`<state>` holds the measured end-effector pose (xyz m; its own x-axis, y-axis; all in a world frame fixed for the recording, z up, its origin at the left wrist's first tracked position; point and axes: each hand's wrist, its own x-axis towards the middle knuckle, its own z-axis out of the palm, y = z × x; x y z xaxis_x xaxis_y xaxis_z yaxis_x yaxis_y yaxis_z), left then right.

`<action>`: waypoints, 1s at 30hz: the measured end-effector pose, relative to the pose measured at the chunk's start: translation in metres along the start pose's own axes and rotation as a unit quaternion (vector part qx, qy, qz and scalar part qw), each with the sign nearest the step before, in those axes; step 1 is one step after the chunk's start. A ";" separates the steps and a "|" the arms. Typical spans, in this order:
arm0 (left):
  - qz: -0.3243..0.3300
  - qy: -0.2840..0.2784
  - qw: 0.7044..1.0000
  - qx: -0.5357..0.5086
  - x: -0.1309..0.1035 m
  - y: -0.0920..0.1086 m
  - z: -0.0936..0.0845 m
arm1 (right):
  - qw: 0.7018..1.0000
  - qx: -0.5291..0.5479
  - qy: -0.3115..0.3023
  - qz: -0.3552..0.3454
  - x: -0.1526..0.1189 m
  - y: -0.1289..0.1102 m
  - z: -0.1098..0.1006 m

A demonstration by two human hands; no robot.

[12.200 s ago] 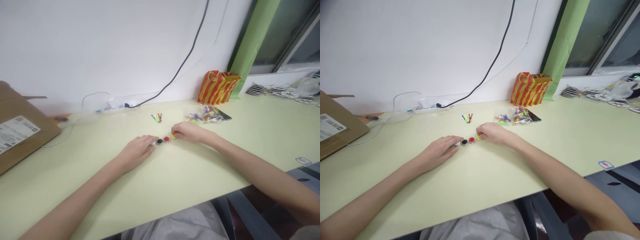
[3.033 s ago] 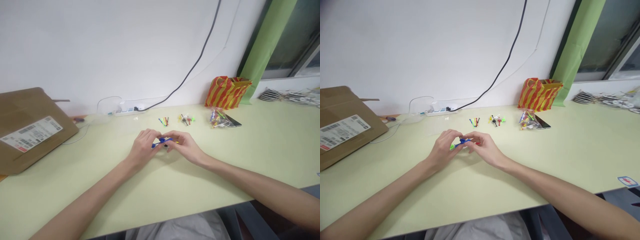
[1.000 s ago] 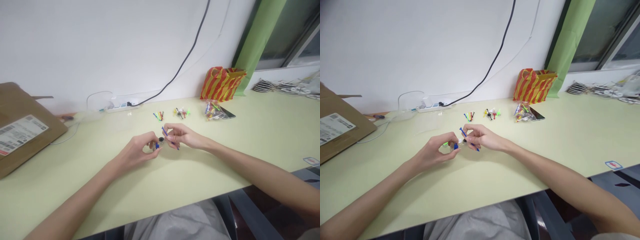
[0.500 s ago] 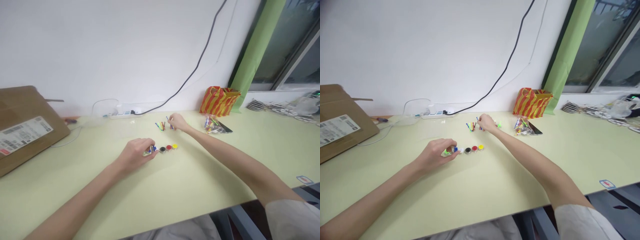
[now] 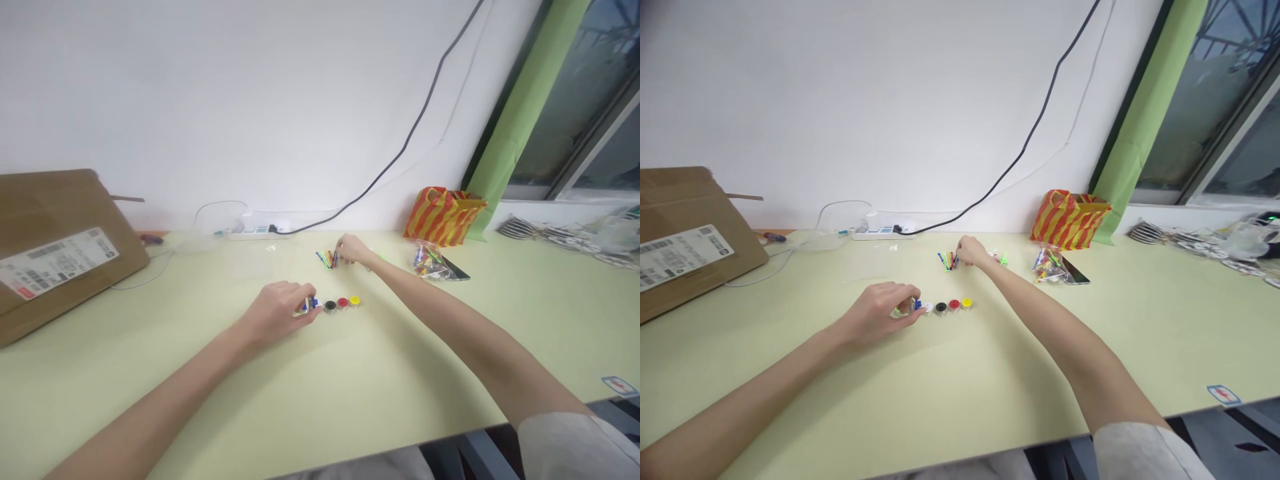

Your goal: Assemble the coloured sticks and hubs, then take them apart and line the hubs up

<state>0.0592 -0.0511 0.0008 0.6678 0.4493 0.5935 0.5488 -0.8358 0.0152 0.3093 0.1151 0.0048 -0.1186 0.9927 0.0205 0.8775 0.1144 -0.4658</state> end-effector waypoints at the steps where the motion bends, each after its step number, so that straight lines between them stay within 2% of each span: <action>1: -0.003 0.004 1.000 -0.001 0.000 -0.001 0.000 | 1.000 0.016 0.000 -0.004 -0.001 0.001 -0.001; 5: -0.052 0.029 0.998 -0.033 0.000 -0.002 0.000 | 0.996 0.079 0.016 -0.030 -0.013 -0.001 -0.007; 7: -0.088 0.041 0.994 -0.054 0.000 -0.003 -0.001 | 0.993 0.101 0.036 -0.052 -0.027 -0.008 -0.011; 9: -0.121 0.051 0.989 -0.070 0.001 -0.003 -0.002 | 0.983 0.146 0.035 -0.105 -0.048 -0.020 -0.014; 11: -0.151 0.055 0.983 -0.087 0.001 -0.002 -0.003 | 0.948 0.240 -0.021 -0.208 -0.076 -0.034 -0.015; 13: -0.173 0.055 0.977 -0.110 0.001 -0.002 -0.004 | 0.915 0.277 -0.087 -0.279 -0.104 -0.048 -0.014; 16: -0.182 0.062 0.971 -0.141 0.002 0.002 -0.006 | 0.895 0.309 -0.122 -0.297 -0.134 -0.060 -0.010; 19: -0.179 0.072 0.970 -0.146 0.003 0.005 -0.007 | 0.882 0.355 -0.128 -0.282 -0.144 -0.060 -0.004; 23: -0.165 0.065 0.976 -0.130 0.003 0.006 -0.005 | 0.888 0.361 -0.088 -0.271 -0.144 -0.056 0.002; 26: -0.158 0.044 0.980 -0.108 0.001 0.004 -0.002 | 0.900 0.332 -0.060 -0.276 -0.144 -0.053 -0.004; 28: -0.166 0.025 0.982 -0.088 0.001 0.002 0.000 | 0.917 0.280 -0.019 -0.282 -0.144 -0.047 -0.014; 30: -0.174 0.007 0.982 -0.071 0.001 0.002 0.001 | 0.942 0.169 0.038 -0.287 -0.144 -0.033 -0.028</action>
<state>0.0613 -0.0522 0.0011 0.4446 0.7113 0.5445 0.6663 -0.6688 0.3298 0.3104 -0.0305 0.0421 -0.4840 0.7725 0.4111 0.4798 0.6272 -0.6135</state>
